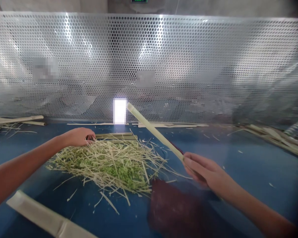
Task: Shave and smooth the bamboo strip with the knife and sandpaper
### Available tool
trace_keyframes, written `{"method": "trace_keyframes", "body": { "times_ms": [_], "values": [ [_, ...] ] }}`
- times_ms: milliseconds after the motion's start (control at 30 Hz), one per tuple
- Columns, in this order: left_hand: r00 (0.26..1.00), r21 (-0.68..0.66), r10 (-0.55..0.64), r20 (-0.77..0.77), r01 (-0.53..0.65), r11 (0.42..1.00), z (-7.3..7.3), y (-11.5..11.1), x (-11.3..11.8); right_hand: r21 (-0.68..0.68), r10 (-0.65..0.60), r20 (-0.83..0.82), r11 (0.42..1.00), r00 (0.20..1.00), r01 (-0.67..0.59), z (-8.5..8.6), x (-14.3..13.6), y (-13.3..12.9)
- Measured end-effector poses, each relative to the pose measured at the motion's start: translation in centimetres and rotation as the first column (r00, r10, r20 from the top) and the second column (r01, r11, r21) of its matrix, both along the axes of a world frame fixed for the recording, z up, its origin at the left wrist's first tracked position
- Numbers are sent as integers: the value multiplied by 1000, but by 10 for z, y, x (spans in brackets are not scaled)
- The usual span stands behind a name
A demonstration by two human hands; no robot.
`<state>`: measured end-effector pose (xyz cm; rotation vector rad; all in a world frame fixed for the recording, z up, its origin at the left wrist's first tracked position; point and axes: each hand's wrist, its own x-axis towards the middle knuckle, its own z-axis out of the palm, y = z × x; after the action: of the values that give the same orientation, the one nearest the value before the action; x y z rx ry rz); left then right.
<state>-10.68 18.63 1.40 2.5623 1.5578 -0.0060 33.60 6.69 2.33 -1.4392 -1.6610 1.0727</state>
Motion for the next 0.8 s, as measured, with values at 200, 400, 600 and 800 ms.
{"method": "trace_keyframes", "body": {
  "times_ms": [200,400,600,800],
  "values": [
    [991,-60,43,128,-36,998,3,4,-3,-7,0,-16,1000,1000,0,2,1,0],
    [957,-132,97,274,-63,989,16,12,-12,25,-1,-14,1000,1000,2,3,2,-2],
    [948,19,160,277,-171,985,12,21,-18,25,-18,-14,1000,1000,18,5,2,-2],
    [950,155,210,230,-248,956,0,23,-9,40,-5,-6,999,1000,6,4,1,-2]
  ]
}}
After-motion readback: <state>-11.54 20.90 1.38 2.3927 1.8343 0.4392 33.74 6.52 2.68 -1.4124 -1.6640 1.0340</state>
